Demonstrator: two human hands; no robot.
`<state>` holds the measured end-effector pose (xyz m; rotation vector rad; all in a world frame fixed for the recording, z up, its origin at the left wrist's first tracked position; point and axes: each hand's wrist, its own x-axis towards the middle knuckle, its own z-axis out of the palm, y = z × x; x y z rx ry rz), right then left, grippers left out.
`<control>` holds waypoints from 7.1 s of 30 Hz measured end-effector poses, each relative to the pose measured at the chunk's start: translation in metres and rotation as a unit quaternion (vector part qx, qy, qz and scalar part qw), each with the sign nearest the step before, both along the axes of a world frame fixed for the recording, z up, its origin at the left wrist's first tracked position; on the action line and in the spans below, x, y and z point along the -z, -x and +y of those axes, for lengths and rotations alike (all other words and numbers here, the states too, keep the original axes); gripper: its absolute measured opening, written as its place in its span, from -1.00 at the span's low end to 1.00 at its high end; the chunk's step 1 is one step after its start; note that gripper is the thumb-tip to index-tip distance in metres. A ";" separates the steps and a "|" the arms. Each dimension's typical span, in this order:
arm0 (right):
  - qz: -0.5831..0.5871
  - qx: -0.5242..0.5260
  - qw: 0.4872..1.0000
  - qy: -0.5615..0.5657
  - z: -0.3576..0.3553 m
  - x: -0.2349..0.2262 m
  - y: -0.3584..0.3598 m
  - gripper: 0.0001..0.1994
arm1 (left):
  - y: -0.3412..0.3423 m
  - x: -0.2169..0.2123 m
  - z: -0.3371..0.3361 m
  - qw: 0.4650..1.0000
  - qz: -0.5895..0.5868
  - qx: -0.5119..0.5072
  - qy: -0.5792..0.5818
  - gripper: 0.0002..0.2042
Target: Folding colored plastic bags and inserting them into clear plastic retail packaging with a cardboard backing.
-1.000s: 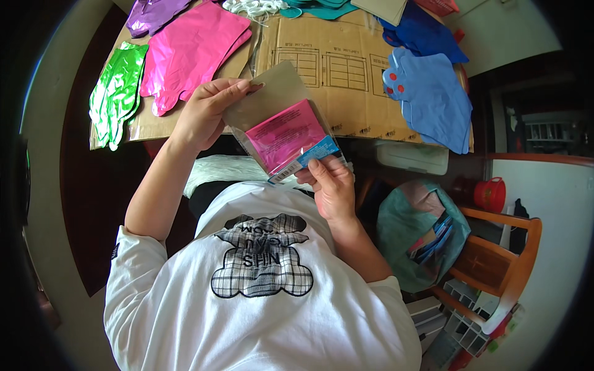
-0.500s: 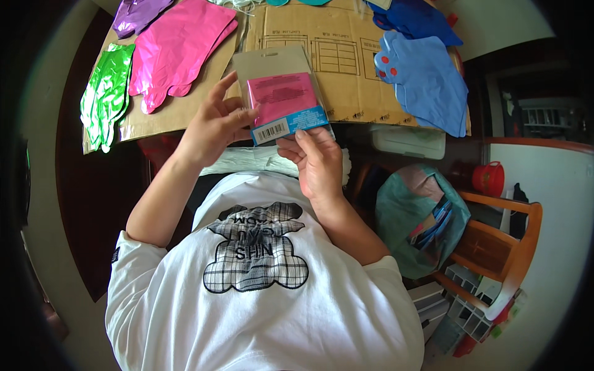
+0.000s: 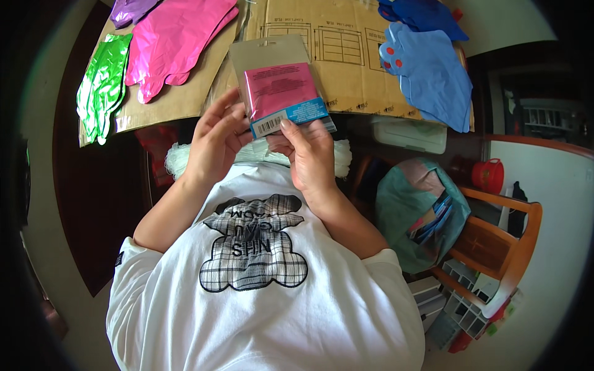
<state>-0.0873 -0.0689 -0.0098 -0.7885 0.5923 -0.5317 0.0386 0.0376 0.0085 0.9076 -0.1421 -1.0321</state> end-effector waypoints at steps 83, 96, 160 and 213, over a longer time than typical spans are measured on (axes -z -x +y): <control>0.129 -0.114 0.544 0.821 -0.117 -0.026 -0.048 -0.69 | 0.040 0.001 0.025 0.971 0.132 0.018 -0.199 -0.83; 0.135 -0.102 0.501 0.848 -0.123 -0.019 -0.048 -0.47 | 0.044 -0.001 0.030 0.972 0.062 -0.067 -0.218 -0.81; 0.063 0.044 0.997 0.021 0.013 0.009 0.031 -0.82 | 0.027 0.018 0.008 0.982 -0.095 -0.039 -0.158 -0.79; 0.074 0.032 0.996 0.025 -0.011 0.001 0.032 -0.83 | -0.013 -0.026 -0.059 0.420 -0.896 0.103 0.097 -0.73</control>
